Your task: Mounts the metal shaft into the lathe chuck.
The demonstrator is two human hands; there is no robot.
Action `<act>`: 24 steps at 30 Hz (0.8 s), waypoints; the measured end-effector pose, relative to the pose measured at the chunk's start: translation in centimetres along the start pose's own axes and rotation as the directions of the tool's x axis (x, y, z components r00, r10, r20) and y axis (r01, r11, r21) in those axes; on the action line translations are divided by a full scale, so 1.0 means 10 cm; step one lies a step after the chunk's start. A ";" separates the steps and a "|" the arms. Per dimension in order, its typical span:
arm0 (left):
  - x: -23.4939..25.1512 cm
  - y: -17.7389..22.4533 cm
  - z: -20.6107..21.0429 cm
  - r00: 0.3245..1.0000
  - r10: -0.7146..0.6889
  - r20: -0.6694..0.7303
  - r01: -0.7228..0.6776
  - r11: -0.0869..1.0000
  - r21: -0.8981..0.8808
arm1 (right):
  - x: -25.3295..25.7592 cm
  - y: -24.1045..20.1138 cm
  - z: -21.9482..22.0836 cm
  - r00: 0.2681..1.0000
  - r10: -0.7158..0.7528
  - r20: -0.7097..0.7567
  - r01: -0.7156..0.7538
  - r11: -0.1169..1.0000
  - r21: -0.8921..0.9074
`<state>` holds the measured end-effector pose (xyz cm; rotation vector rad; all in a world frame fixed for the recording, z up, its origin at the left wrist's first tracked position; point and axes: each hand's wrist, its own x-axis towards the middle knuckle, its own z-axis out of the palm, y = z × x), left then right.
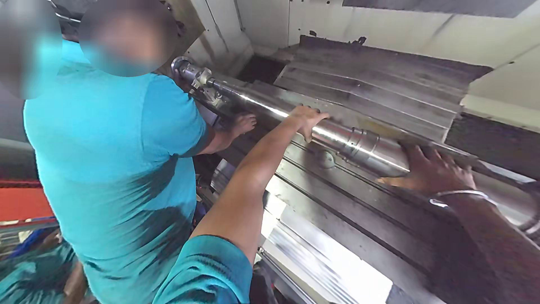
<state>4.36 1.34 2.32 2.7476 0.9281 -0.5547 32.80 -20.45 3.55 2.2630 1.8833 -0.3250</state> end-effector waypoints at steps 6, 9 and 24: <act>0.00 -0.01 0.00 1.000 0.001 0.008 -0.001 1.000 0.005 | -0.03 -0.05 -0.04 1.000 0.004 -0.002 -0.004 1.000 -0.004; 0.00 0.00 0.00 1.000 0.006 0.005 -0.006 1.000 0.001 | -0.03 -0.05 -0.03 1.000 0.009 -0.011 -0.009 1.000 -0.008; 0.02 -0.02 0.03 1.000 0.010 -0.015 -0.010 1.000 0.006 | -0.04 -0.03 -0.02 0.999 -0.015 -0.041 0.015 1.000 -0.003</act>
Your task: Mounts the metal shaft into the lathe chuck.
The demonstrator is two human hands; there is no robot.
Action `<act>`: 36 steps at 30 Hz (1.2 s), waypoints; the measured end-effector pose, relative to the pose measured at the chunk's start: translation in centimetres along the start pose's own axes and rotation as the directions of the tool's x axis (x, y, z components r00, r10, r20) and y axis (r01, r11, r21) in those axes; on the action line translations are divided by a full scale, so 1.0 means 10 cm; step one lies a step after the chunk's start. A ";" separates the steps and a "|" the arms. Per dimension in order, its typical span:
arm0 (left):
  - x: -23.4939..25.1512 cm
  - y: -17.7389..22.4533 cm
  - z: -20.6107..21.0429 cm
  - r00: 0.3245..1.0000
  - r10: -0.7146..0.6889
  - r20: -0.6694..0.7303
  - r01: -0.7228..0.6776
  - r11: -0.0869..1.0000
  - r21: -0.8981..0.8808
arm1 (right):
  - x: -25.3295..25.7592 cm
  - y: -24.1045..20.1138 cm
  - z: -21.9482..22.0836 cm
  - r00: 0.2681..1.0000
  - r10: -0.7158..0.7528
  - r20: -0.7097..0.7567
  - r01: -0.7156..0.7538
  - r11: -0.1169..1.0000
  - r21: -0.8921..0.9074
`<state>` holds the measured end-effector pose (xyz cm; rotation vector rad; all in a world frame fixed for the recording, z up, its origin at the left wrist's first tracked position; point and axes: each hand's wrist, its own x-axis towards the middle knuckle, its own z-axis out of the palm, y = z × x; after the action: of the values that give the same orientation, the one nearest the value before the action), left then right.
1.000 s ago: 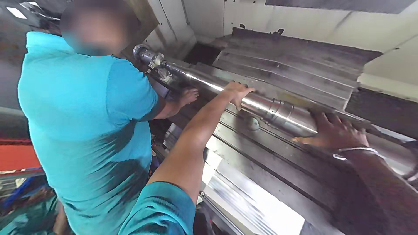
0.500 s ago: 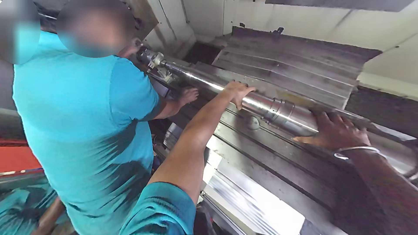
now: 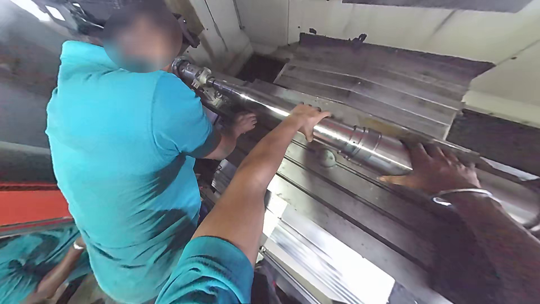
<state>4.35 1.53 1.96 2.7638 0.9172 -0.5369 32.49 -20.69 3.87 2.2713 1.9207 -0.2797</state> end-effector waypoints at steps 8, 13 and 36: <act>0.02 0.02 -0.01 1.000 -0.003 0.017 0.003 1.000 0.006 | -0.02 0.01 0.00 1.000 0.008 0.004 -0.008 1.000 0.016; -0.11 0.02 -0.08 0.999 -0.031 0.014 0.032 0.999 -0.035 | 0.06 -0.01 0.01 0.997 -0.005 0.077 0.003 0.999 0.032; -0.14 0.06 -0.05 0.999 -0.032 0.013 0.032 0.999 0.006 | -0.07 0.01 0.00 0.996 0.011 0.085 -0.020 0.994 0.108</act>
<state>3.81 0.47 3.00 2.7518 0.9597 -0.5626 32.45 -21.35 4.03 2.3000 1.8890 -0.4820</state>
